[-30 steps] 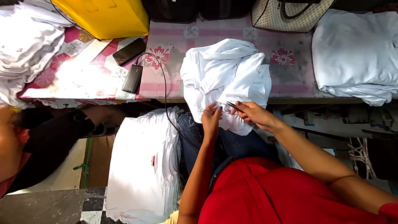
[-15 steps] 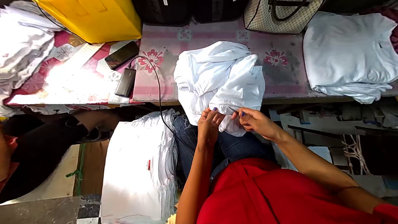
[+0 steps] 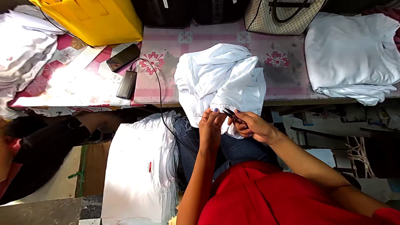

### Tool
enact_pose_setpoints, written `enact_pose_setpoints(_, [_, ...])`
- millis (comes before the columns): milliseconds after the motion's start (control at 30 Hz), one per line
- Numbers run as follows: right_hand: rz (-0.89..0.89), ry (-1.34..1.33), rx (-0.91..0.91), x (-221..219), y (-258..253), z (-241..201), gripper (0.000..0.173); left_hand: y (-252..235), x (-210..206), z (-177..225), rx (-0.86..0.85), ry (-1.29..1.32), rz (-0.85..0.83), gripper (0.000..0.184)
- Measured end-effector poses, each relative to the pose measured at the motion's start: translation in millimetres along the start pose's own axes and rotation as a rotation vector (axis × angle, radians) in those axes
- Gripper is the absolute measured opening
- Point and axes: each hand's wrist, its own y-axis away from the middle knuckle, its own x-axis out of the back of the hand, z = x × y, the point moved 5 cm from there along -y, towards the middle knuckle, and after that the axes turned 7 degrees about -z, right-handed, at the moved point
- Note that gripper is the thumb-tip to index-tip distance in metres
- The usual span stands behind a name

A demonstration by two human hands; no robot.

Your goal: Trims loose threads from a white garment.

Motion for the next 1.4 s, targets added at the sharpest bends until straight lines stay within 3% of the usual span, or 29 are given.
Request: enact_pose_setpoints(1400, [-0.112,-0.075,-0.038,7.0,-8.0,3.2,0.045,-4.2,3.8,-4.2,0.0,0.03,-0.011,0.01])
